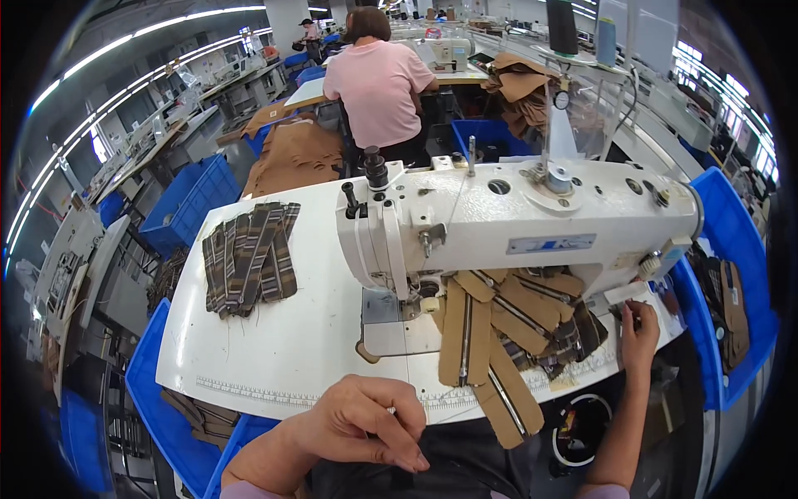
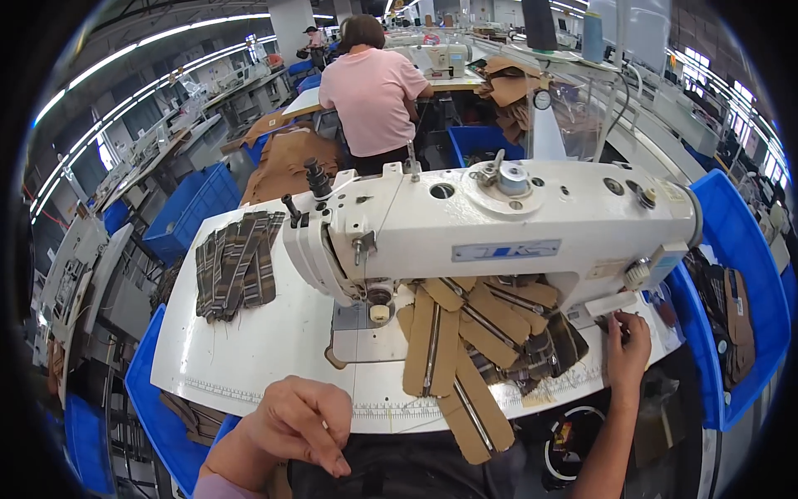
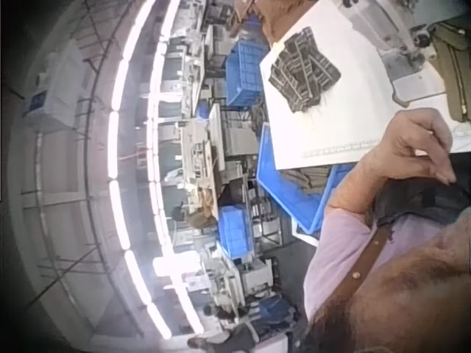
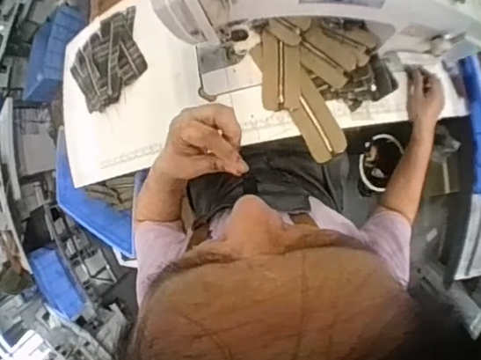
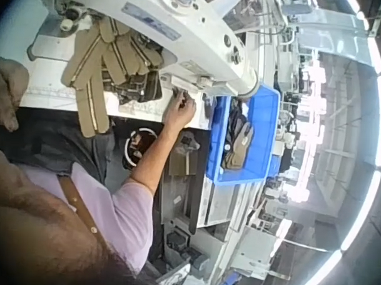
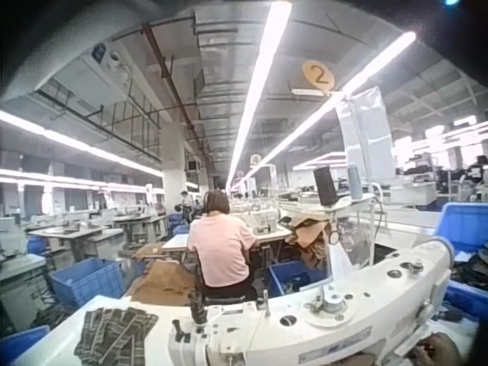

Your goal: The recorder uses an industrial sewing machine to sew together leather components.

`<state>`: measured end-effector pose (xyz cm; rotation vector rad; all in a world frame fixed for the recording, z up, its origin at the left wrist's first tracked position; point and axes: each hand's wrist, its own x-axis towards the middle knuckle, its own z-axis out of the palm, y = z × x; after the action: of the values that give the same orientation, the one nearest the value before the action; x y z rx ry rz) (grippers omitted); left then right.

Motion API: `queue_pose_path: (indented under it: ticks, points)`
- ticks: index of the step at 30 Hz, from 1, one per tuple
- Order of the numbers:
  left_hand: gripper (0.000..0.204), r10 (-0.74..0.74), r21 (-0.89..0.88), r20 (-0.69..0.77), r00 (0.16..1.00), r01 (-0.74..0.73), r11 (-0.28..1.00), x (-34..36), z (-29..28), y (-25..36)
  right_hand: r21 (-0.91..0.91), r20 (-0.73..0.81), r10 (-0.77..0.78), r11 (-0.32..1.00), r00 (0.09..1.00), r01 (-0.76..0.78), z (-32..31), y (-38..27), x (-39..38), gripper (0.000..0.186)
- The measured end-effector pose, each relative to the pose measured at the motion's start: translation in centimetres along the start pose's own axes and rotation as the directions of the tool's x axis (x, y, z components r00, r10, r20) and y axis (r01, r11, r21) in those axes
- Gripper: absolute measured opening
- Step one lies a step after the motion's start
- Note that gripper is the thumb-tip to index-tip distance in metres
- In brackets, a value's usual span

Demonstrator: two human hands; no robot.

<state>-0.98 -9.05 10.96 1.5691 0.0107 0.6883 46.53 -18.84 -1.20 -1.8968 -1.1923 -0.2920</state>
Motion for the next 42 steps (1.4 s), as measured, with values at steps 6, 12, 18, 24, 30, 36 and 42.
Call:
queue_pose_path:
  ticks: [6, 12, 18, 24, 30, 36, 42]
  points:
    - [0.007, 0.113, -0.016, 0.066, 0.991, -0.112, 0.994, 0.9, -1.6, -1.8, -0.023, 0.041, 0.051, 0.998, 0.998, -0.05, 0.4, -0.9, 0.3, 0.011]
    - [0.014, 0.275, -0.047, 0.062, 0.959, -0.272, 0.961, 1.5, -2.4, -3.3, -0.026, 0.014, 0.02, 0.999, 1.0, -0.02, 0.8, -0.7, 0.3, 0.009]
    - [0.009, 0.172, -0.039, 0.046, 0.984, -0.171, 0.985, 1.6, -2.1, -1.7, -0.032, 0.022, 0.039, 0.999, 0.999, -0.038, 0.7, -1.2, 0.1, 0.011]
    - [0.006, 0.141, 0.019, 0.062, 0.988, -0.142, 0.99, 1.8, -1.7, -1.0, -0.023, -0.003, 0.003, 1.0, 1.0, -0.003, 0.4, -0.8, 0.0, 0.012]
    - [0.008, -0.074, 0.847, -0.396, 0.915, 0.395, 0.355, 1.7, -4.0, -6.0, -0.02, -0.009, 0.028, 0.999, 1.0, -0.029, 0.7, -1.0, 0.1, 0.011]
    - [0.007, 0.229, 0.833, -0.547, 0.805, 0.552, 0.052, 2.1, -7.6, -10.1, -0.023, -0.004, 0.026, 0.999, 1.0, -0.026, 0.5, -0.9, 0.2, 0.013]
    - [0.009, 0.37, 0.81, -0.56, 0.741, 0.584, 0.056, 2.6, -6.8, -10.5, -0.018, 0.021, 0.062, 0.998, 0.998, -0.061, 0.3, -1.2, 0.2, 0.014]
